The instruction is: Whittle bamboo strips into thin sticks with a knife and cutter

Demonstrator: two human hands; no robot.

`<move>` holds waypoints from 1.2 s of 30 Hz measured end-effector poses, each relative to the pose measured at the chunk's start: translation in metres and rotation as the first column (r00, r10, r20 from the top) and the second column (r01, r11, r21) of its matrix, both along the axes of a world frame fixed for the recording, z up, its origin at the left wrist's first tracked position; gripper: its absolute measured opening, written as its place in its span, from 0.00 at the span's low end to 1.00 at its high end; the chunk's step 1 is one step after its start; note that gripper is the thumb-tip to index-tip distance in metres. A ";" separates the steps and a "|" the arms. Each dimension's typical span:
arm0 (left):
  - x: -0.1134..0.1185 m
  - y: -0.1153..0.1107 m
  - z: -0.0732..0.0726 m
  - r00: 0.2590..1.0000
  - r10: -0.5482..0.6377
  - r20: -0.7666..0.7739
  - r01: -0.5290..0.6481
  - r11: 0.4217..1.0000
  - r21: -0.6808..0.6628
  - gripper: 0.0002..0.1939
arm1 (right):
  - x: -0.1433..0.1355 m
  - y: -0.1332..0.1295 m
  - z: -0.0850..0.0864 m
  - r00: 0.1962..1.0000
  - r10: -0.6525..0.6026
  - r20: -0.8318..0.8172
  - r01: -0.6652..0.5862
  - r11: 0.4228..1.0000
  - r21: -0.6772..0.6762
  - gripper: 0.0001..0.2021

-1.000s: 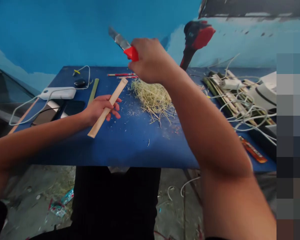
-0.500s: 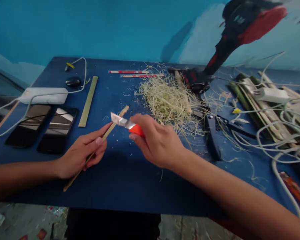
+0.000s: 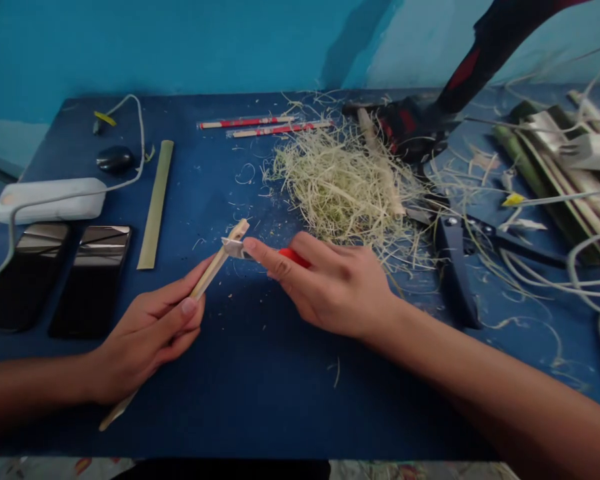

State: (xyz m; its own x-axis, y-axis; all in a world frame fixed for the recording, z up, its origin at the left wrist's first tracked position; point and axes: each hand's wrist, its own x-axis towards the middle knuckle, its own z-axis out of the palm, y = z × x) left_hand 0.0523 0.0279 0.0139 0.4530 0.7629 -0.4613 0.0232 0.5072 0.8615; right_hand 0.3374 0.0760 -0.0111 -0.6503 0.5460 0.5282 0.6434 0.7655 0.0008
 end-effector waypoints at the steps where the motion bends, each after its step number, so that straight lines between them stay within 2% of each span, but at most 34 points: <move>1: 0.001 0.001 0.000 1.000 0.007 0.001 -0.007 1.000 -0.008 0.45 | 0.001 0.002 0.001 1.000 -0.028 0.007 0.028 1.000 -0.007 0.30; 4: 0.001 0.003 -0.002 1.000 0.023 0.001 -0.023 0.999 -0.024 0.44 | 0.004 0.006 0.005 0.995 -0.088 0.035 0.090 0.995 -0.040 0.32; 9: 0.001 0.012 -0.001 0.998 0.048 0.034 -0.046 0.998 -0.054 0.43 | -0.003 0.009 0.012 0.992 -0.117 0.051 0.116 0.993 0.026 0.26; 13: -0.002 0.014 0.002 0.999 0.038 0.031 -0.034 0.993 -0.109 0.43 | -0.003 0.016 0.015 0.976 -0.199 0.093 0.202 0.979 -0.024 0.22; 15: -0.005 0.011 0.003 0.998 0.022 0.055 -0.016 0.994 -0.110 0.45 | 0.004 0.022 0.022 0.950 -0.295 0.106 0.301 0.952 -0.052 0.23; 17: -0.007 0.008 0.003 0.996 0.012 0.085 -0.003 0.995 -0.103 0.47 | 0.014 0.027 0.032 0.893 -0.443 0.084 0.447 0.894 -0.041 0.25; 19: -0.008 0.005 0.003 0.995 0.012 0.101 0.000 0.993 -0.115 0.48 | 0.021 0.027 0.041 0.854 -0.521 0.005 0.520 0.853 -0.039 0.26; 22: -0.005 0.006 0.003 0.994 0.013 0.105 0.001 0.991 -0.134 0.49 | 0.016 0.016 0.045 0.912 -0.409 -0.023 0.403 0.906 -0.134 0.27; 24: -0.004 0.006 0.002 0.995 0.022 0.099 -0.009 0.992 -0.126 0.48 | 0.007 0.007 0.041 0.956 -0.289 -0.040 0.277 0.943 -0.182 0.28; 27: -0.005 0.004 0.001 0.996 0.035 0.078 -0.027 0.994 -0.103 0.46 | -0.004 -0.005 0.029 0.988 -0.147 -0.052 0.131 0.965 -0.228 0.30; 32: -0.005 -0.005 0.000 0.999 0.024 0.025 -0.023 0.999 -0.023 0.43 | -0.009 -0.013 0.018 0.996 -0.082 -0.029 0.072 0.965 -0.254 0.31; 36: 0.000 -0.010 0.002 0.998 0.046 -0.043 -0.047 0.998 -0.030 0.43 | -0.014 -0.016 0.016 0.998 -0.040 -0.050 0.026 0.969 -0.246 0.29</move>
